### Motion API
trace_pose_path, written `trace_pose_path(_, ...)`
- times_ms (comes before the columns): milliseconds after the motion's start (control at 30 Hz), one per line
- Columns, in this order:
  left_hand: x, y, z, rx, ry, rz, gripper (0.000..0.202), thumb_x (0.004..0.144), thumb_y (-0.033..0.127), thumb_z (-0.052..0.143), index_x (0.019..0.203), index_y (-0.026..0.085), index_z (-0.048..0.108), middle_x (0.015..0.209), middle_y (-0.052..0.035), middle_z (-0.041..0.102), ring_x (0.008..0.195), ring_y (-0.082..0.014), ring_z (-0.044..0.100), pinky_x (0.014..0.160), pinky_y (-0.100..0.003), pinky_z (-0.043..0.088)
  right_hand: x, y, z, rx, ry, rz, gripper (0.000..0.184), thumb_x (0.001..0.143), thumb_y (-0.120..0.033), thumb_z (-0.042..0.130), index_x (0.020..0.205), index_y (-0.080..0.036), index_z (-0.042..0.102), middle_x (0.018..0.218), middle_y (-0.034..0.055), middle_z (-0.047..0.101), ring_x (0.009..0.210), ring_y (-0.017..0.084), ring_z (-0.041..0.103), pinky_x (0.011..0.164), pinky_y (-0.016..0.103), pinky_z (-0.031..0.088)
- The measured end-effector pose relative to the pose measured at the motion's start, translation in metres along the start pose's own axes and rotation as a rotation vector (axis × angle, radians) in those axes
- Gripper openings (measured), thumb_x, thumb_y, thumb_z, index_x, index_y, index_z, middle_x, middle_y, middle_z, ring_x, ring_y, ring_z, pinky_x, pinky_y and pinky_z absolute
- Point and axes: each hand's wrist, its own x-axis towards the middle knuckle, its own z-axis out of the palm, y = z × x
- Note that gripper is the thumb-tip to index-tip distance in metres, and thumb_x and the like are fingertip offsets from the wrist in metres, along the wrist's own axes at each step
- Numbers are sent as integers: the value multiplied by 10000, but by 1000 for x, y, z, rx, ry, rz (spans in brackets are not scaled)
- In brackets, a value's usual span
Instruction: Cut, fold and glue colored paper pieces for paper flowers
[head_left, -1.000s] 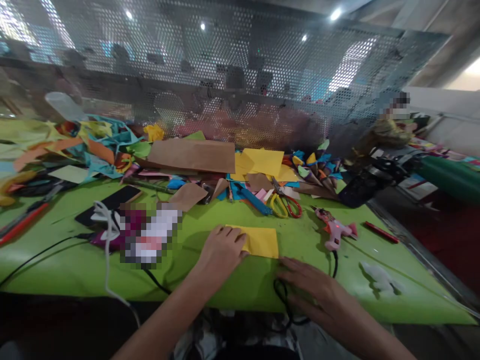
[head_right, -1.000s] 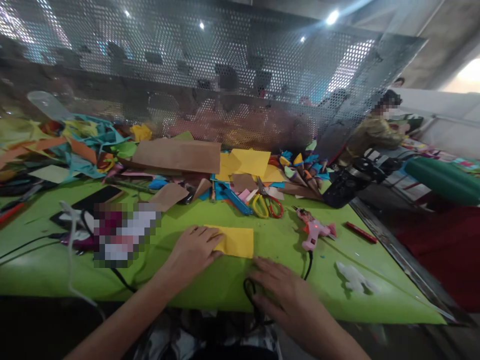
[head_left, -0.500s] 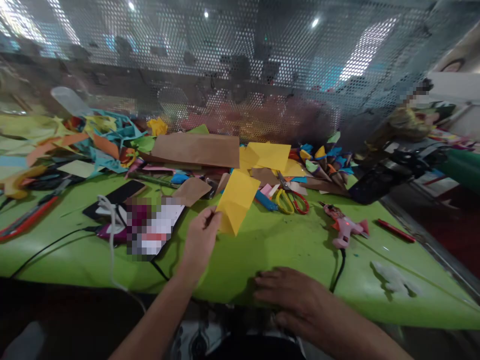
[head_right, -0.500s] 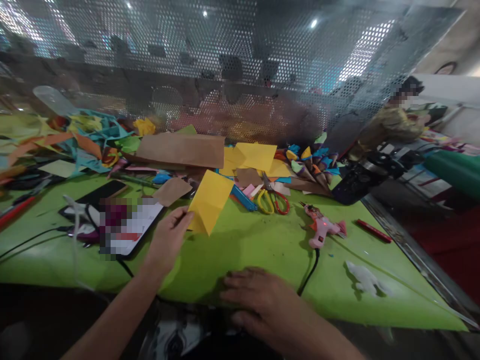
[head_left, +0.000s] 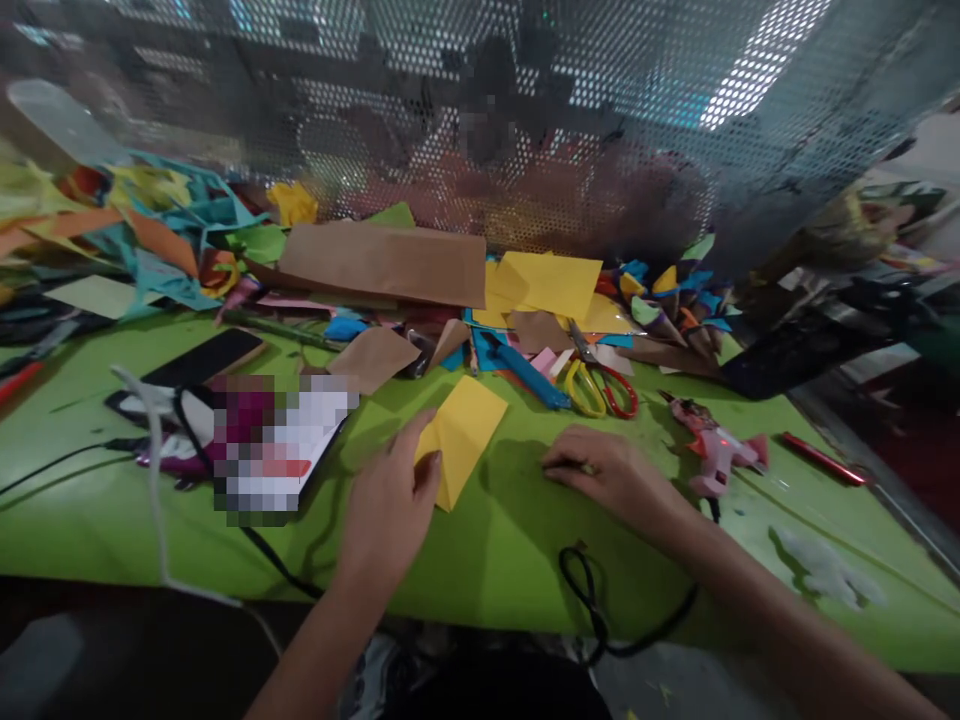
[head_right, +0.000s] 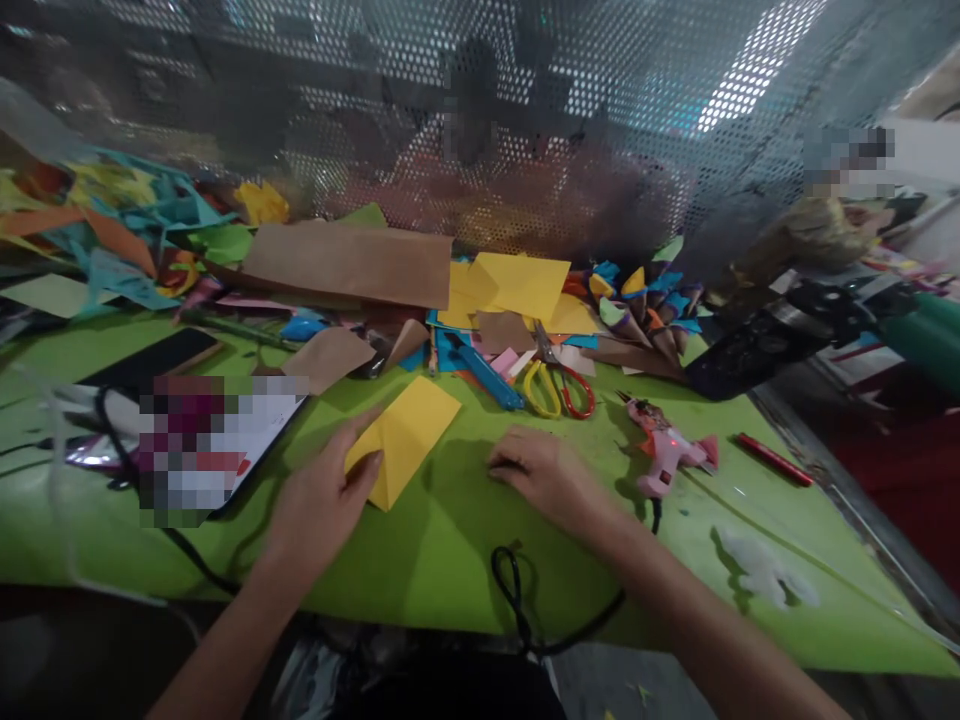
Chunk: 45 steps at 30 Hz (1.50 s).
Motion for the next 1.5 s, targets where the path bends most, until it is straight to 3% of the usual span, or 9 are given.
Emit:
trace_pose_path(167,1,0,0,-18,1,-8,426,929,246,475,1355,250,485,1149,-71,695,941,-257,672,779,-390,516,2,4,4,4,30,-38,221,941,-196,498,805,-203,672,790,35,676,756,171,629,684,289,480)
trace_pose_path(433,0,2,-2,-15,-13,-27,441,920,255,479,1360,252,489,1101,-69,701,959,-259,665,739,-368,512,7,7,-6,107,-77,73,58,850,-190,664,798,-209,680,796,-6,675,732,146,629,662,257,461)
trace_pose_path(600,0,2,-3,-15,-18,-26,445,915,272,488,1360,262,493,1088,-65,702,964,-263,657,722,-366,511,10,2,-2,26,-40,50,153,890,-158,590,755,-198,647,749,-2,646,711,145,602,648,255,434)
trace_pose_path(733,0,1,-3,-11,-20,-17,450,923,273,481,1373,273,472,1043,-51,707,904,-245,663,702,-353,507,9,4,0,1,-7,44,155,925,-195,554,810,-199,657,798,23,670,750,164,615,679,273,451)
trace_pose_path(933,0,3,-4,-20,-43,-57,423,935,276,468,1357,267,485,1046,-54,705,897,-245,667,750,-365,499,2,9,-6,52,-57,-19,76,907,-189,612,903,-210,684,889,32,700,832,173,649,730,273,486)
trace_pose_path(1267,1,2,-4,-19,-62,-41,441,942,266,461,1382,286,447,1073,-62,698,925,-251,659,739,-366,495,-12,-3,18,-234,77,-16,145,949,-134,485,920,-178,620,859,71,640,786,219,602,721,354,482)
trace_pose_path(1500,0,3,-5,3,-57,-26,449,934,246,471,1382,264,449,1023,-74,702,904,-260,662,727,-375,501,-19,-6,25,-295,135,6,164,958,-127,446,945,-176,601,876,79,641,788,218,607,695,351,498)
